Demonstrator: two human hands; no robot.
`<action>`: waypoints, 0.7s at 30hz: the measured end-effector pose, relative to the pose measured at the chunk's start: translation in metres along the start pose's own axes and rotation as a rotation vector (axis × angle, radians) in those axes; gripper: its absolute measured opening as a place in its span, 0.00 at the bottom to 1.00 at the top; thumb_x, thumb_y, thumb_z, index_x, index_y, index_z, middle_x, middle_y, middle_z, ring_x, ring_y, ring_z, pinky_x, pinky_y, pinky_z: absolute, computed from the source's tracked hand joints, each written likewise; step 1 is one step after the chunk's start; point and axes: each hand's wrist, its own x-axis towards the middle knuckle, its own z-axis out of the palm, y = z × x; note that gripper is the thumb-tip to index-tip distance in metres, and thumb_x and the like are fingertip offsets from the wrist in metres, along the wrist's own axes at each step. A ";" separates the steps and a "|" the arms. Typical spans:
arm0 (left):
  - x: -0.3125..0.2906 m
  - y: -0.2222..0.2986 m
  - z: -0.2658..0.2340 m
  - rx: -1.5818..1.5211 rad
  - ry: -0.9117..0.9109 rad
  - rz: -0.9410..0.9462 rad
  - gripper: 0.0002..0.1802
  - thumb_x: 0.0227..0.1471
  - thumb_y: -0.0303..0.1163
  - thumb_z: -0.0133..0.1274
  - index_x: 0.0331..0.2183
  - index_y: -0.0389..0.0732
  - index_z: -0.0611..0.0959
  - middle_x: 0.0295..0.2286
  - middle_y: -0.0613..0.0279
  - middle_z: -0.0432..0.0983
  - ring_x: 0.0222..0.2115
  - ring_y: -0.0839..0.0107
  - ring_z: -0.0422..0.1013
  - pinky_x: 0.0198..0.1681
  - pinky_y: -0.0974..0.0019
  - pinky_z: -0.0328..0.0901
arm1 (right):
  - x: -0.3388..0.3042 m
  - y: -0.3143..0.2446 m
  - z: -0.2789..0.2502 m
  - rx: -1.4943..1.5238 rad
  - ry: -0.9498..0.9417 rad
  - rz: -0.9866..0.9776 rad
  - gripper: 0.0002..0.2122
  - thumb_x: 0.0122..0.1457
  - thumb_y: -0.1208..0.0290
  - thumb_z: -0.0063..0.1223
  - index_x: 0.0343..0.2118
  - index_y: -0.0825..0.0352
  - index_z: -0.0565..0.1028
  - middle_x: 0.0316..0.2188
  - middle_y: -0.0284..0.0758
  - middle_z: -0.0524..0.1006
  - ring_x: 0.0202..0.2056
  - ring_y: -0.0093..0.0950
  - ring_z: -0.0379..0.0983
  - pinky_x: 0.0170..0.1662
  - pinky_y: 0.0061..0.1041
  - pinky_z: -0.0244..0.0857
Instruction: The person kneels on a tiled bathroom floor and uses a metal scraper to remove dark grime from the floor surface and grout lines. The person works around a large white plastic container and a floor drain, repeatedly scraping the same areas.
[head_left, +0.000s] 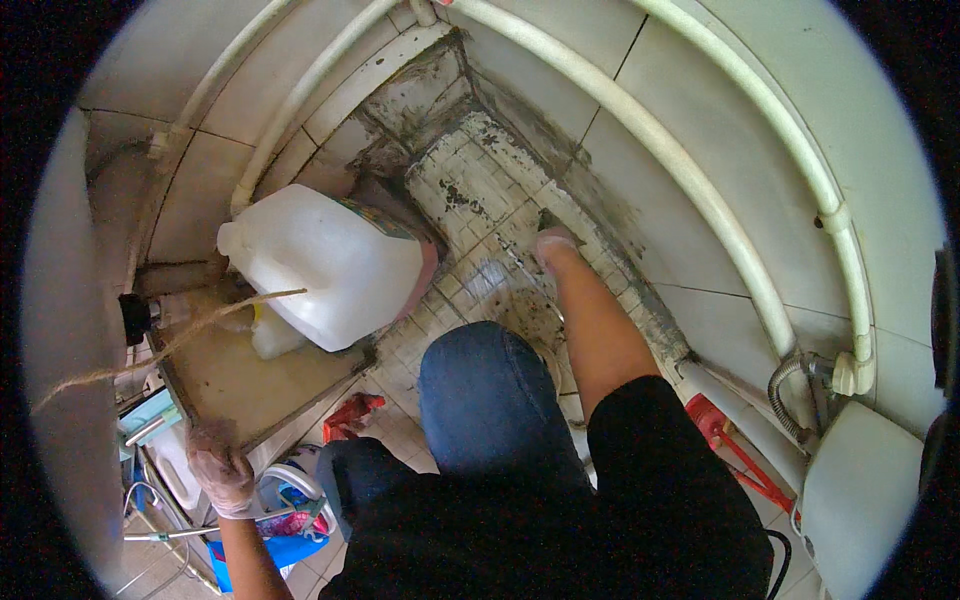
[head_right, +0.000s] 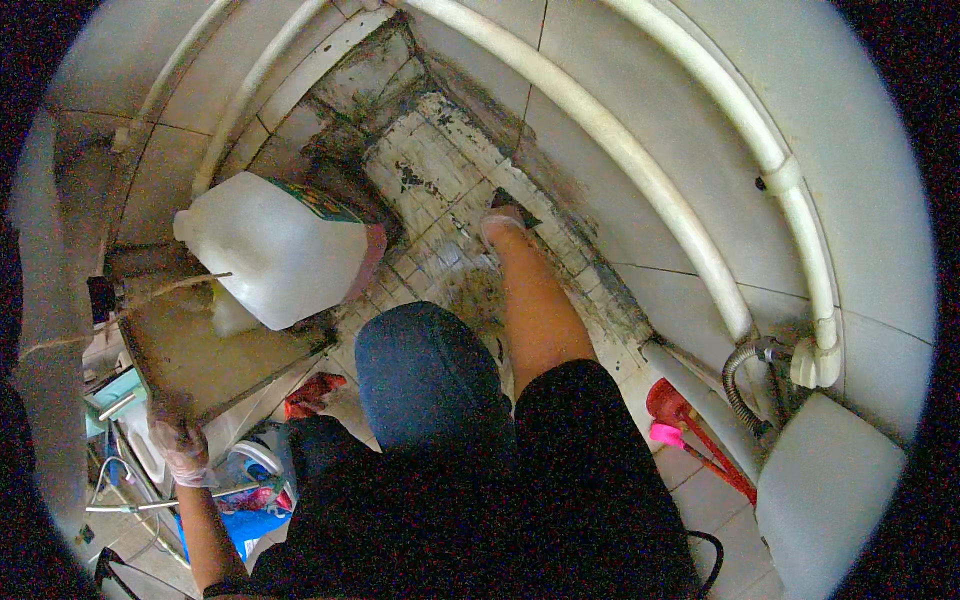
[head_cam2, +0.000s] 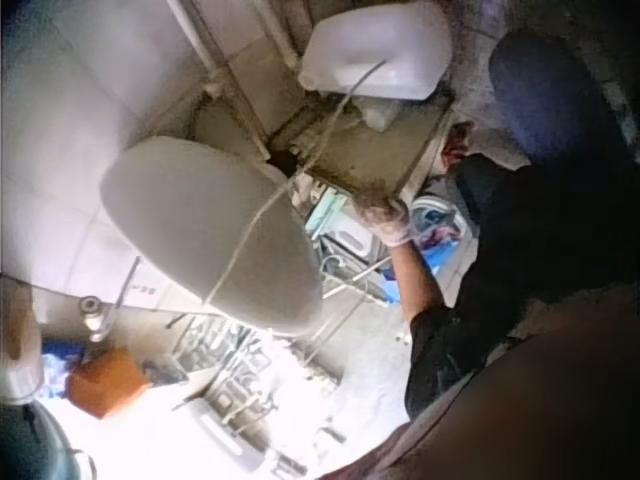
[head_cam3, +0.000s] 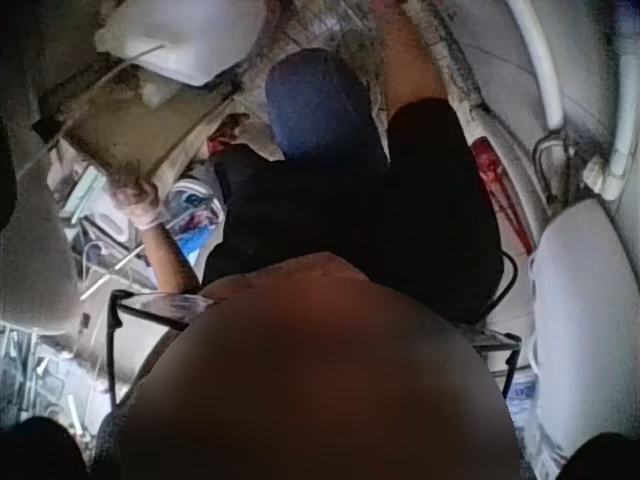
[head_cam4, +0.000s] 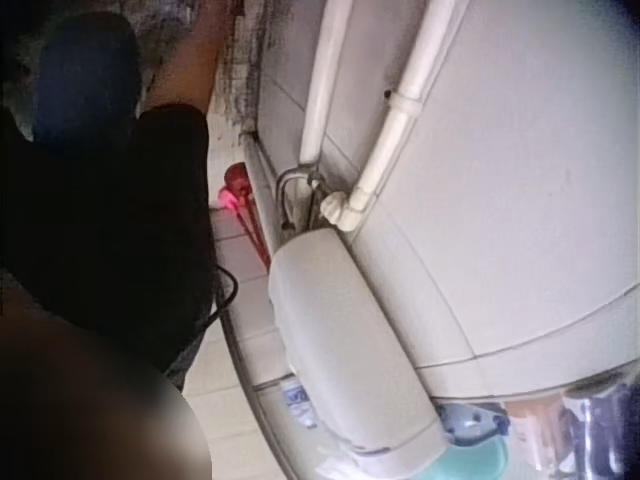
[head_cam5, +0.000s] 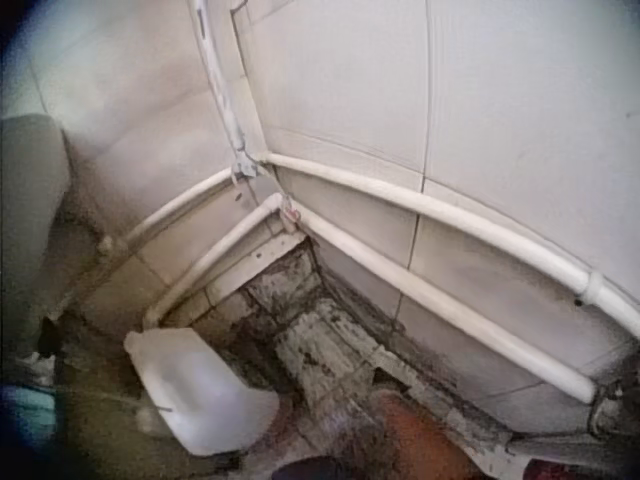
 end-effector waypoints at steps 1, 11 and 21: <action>-0.002 0.000 -0.005 -0.007 -0.013 -0.005 0.16 0.47 0.26 0.50 0.41 0.40 0.81 0.42 0.51 0.76 0.47 0.47 0.71 0.60 0.37 0.61 | -0.010 -0.010 0.002 0.004 0.049 -0.006 0.12 0.50 0.65 0.59 0.35 0.63 0.85 0.37 0.39 0.84 0.41 0.37 0.82 0.41 0.37 0.75; 0.016 -0.018 -0.007 0.015 -0.037 0.025 0.18 0.48 0.28 0.49 0.43 0.39 0.81 0.42 0.46 0.74 0.49 0.43 0.70 0.60 0.37 0.61 | -0.039 -0.083 -0.037 0.648 0.268 0.456 0.16 0.60 0.62 0.54 0.45 0.67 0.80 0.44 0.42 0.81 0.47 0.41 0.80 0.42 0.38 0.77; 0.033 -0.040 0.044 0.092 -0.070 -0.019 0.16 0.54 0.33 0.47 0.43 0.40 0.82 0.47 0.44 0.75 0.53 0.38 0.69 0.60 0.38 0.61 | 0.135 -0.124 -0.023 0.400 0.196 0.677 0.28 0.58 0.53 0.58 0.56 0.68 0.74 0.61 0.54 0.67 0.52 0.56 0.73 0.40 0.62 0.74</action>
